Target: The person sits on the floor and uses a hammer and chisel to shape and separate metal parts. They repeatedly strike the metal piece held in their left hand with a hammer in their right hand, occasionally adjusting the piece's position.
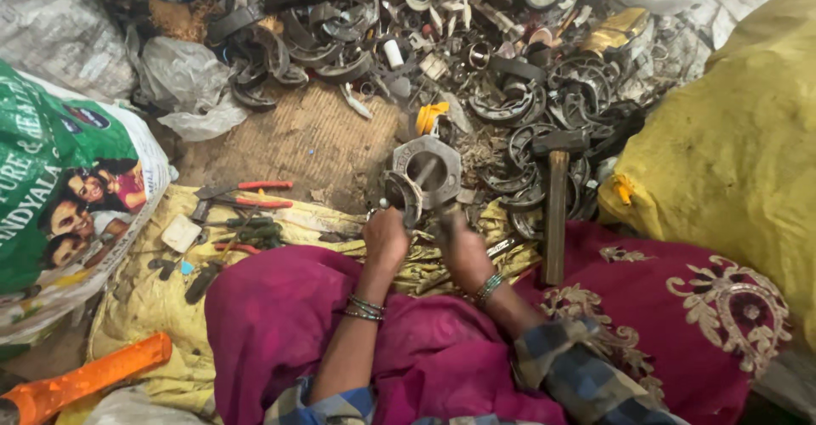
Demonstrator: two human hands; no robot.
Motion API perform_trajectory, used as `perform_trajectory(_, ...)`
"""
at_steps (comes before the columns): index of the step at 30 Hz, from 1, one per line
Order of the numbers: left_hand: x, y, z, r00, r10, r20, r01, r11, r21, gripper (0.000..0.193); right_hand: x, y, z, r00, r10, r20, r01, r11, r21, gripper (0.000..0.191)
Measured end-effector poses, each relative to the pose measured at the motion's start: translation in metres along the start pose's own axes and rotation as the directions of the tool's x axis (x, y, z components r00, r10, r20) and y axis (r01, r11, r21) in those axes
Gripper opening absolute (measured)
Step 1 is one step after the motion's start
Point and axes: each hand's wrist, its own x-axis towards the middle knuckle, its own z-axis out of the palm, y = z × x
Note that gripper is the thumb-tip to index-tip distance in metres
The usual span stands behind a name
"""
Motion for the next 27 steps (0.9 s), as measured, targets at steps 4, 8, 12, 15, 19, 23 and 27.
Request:
perform_trajectory(4,0.002,-0.002,0.001,1.0,-0.01,0.012,0.01,1.0,-0.004,0.012,-0.001,-0.008,0.001,0.993,0.034,0.109,-0.026,0.997,-0.075,0.031)
perform_trajectory(8,-0.003,-0.001,-0.002,0.999,0.015,-0.04,-0.017,0.998,-0.063,0.013,-0.009,-0.013,-0.007,0.987,0.018,-0.157,0.006,0.988,0.153,0.028)
perform_trajectory(12,-0.003,0.005,-0.01,1.0,-0.017,0.012,0.017,1.0,-0.003,0.012,-0.004,-0.007,-0.005,0.985,-0.027,-0.168,0.046,0.993,0.11,0.031)
perform_trajectory(15,0.0,0.008,-0.018,0.998,-0.016,0.061,0.017,1.0,-0.018,0.02,0.002,-0.002,-0.001,0.997,0.055,0.052,-0.051,0.996,-0.066,0.03)
perform_trajectory(19,0.001,0.007,-0.018,0.998,-0.045,0.052,0.044,0.999,0.015,0.011,-0.001,0.0,-0.004,0.998,0.067,0.001,-0.067,0.995,0.069,0.031)
perform_trajectory(23,-0.003,0.001,-0.004,1.0,-0.025,-0.014,0.025,1.0,-0.002,0.009,-0.004,0.007,-0.002,0.97,-0.035,-0.241,0.072,0.987,0.145,0.035)
perform_trajectory(27,0.001,-0.003,0.001,0.997,-0.003,-0.073,0.003,1.0,0.003,0.012,0.002,0.021,0.024,1.0,-0.012,0.014,0.013,1.0,-0.016,0.03)
